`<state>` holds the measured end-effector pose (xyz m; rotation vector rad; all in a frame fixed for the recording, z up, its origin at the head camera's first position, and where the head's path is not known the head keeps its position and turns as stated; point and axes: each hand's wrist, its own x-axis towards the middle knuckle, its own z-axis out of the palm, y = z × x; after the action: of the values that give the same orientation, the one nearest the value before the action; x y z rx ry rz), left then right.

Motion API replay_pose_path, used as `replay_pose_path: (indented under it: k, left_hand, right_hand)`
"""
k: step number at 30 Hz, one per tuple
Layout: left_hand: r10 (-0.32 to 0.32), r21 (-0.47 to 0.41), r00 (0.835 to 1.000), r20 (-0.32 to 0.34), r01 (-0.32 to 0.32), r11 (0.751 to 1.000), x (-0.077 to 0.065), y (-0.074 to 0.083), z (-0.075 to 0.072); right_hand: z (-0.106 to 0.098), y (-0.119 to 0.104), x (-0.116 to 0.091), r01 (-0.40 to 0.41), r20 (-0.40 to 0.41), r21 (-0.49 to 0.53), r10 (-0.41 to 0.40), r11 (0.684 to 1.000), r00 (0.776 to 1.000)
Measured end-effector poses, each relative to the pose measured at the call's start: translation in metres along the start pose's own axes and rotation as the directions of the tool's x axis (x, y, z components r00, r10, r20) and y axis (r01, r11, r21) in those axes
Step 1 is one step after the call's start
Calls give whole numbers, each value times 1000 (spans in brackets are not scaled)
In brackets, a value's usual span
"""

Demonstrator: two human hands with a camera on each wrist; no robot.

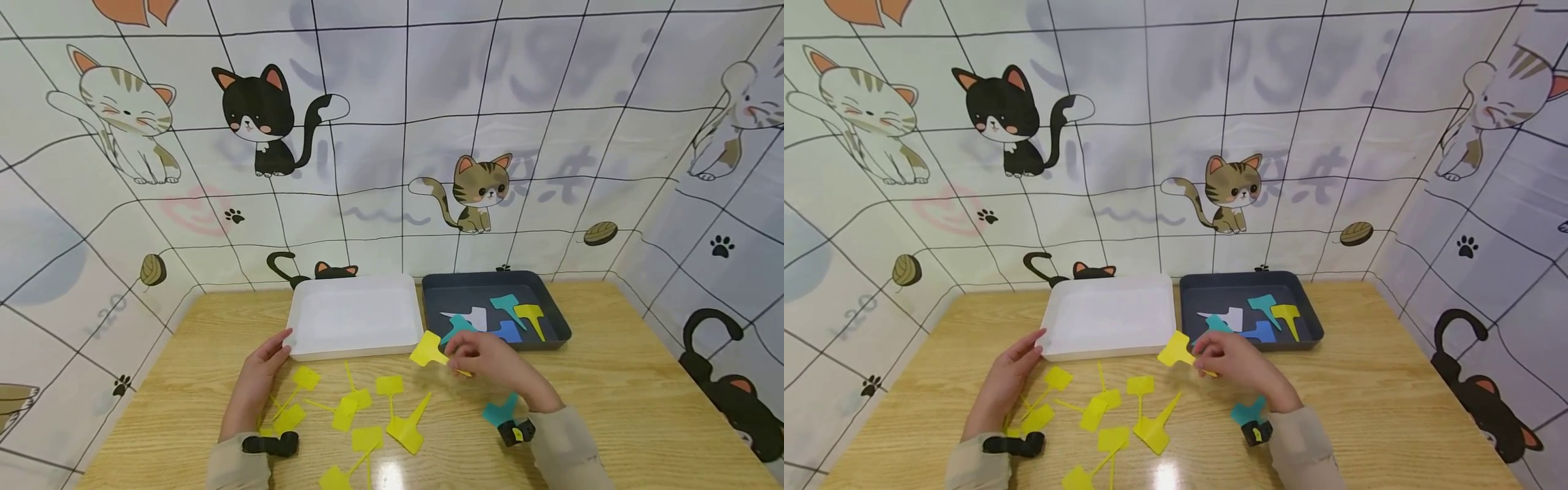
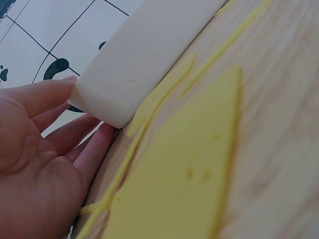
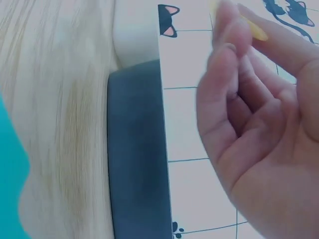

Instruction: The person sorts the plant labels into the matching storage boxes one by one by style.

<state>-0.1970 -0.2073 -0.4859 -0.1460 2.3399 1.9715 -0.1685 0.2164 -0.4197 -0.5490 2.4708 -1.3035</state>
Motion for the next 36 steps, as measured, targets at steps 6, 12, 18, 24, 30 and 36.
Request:
replay_pose_path:
  k: [6, 12, 18, 24, 30, 36]
  left_hand:
    - [9, -12, 1000, 6, -9, 1000, 0, 0, -2]
    - [9, -13, 1000, 4, -9, 1000, 1, -3, 0]
    - [7, -14, 1000, 5, -7, 1000, 2, -4, -1]
    - [4, -16, 1000, 8, -4, 1000, 1, -3, -1]
    - [10, -13, 1000, 8, -10, 1000, 0, -2, -1]
    - [7, -16, 1000, 5, -7, 1000, 1, -3, -1]
  right_hand:
    - [-2, -16, -3, 18, -112, 156, -1, 988, 994]
    - [-3, -15, -5, 36, -216, 272, 25, 962, 976]
    - [-4, -1, -1, 32, -314, 324, 76, 945, 947]
    - [-5, 2, -1, 19, -346, 301, 91, 953, 934]
    - [-7, 3, 0, 46, -359, 355, 91, 934, 929]
    - [-8, 2, 0, 69, -405, 405, 111, 912, 908]
